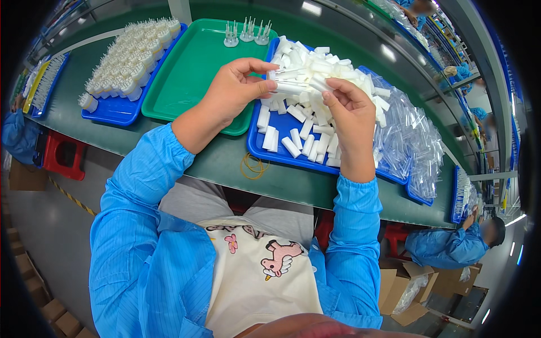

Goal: Assembling small white plastic components into clear plastic tubes and organizing them.

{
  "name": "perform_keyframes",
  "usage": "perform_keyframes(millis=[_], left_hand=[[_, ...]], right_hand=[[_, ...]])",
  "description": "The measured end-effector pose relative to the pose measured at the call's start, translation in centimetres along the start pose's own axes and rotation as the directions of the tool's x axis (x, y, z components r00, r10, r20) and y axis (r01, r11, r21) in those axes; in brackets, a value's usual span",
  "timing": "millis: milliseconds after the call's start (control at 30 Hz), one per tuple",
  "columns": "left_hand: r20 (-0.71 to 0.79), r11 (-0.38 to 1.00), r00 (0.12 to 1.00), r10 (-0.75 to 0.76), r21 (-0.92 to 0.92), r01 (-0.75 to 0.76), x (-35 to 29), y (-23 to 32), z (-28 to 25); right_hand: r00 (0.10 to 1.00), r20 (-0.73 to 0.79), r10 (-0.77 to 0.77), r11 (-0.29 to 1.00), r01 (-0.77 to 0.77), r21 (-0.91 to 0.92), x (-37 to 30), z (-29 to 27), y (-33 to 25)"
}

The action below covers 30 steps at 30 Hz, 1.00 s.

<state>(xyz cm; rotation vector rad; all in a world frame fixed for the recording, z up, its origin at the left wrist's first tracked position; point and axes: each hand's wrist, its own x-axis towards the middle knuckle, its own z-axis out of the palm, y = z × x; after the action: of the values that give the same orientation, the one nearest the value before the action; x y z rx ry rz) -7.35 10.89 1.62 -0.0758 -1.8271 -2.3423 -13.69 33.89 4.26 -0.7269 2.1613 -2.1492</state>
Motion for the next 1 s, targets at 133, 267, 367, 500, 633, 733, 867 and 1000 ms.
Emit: perform_keyframes(millis=[133, 267, 367, 500, 633, 733, 867, 1000], left_hand=[[0.011, 1.000, 1.000, 0.004, 0.009, -0.004, -0.1, 0.1, 0.3], [-0.002, 1.000, 1.000, 0.004, -0.001, -0.004, 0.0, 0.2, 0.5], [0.013, 0.999, 1.000, -0.019, 0.047, 0.019, -0.1, 0.2, 0.4], [0.018, 0.999, 1.000, 0.015, 0.037, -0.015, -0.1, -0.3, 0.5], [0.091, 0.990, 0.994, 0.055, 0.122, -0.066, -0.1, -0.7, 0.4], [0.124, 0.980, 0.986, 0.114, 0.149, -0.132, -0.1, -1.0, 0.4], [0.144, 0.980, 0.984, 0.106, 0.155, -0.128, -0.2, -0.8, 0.5], [0.151, 0.983, 0.983, 0.108, 0.134, -0.129, -0.2, -0.8, 0.6]], right_hand=[[0.997, 0.073, 0.035, 0.999, -0.036, 0.006, -0.1, -0.1, -0.3], [0.993, 0.120, 0.012, 1.000, -0.015, 0.025, -0.2, -0.2, -0.4], [0.992, 0.119, -0.040, 0.999, 0.042, -0.008, -0.1, 0.0, -0.1], [0.983, 0.171, -0.069, 0.997, 0.073, -0.018, -0.3, 0.6, 0.3], [0.973, 0.224, -0.065, 0.994, 0.081, -0.067, -0.9, 1.6, 0.0], [0.970, 0.225, -0.097, 0.984, 0.128, -0.127, -1.0, 1.7, 0.0], [0.961, 0.232, -0.152, 0.965, 0.195, -0.177, -1.0, 1.8, 0.0], [0.963, 0.236, -0.129, 0.978, 0.163, -0.130, -1.2, 1.9, 0.0]])
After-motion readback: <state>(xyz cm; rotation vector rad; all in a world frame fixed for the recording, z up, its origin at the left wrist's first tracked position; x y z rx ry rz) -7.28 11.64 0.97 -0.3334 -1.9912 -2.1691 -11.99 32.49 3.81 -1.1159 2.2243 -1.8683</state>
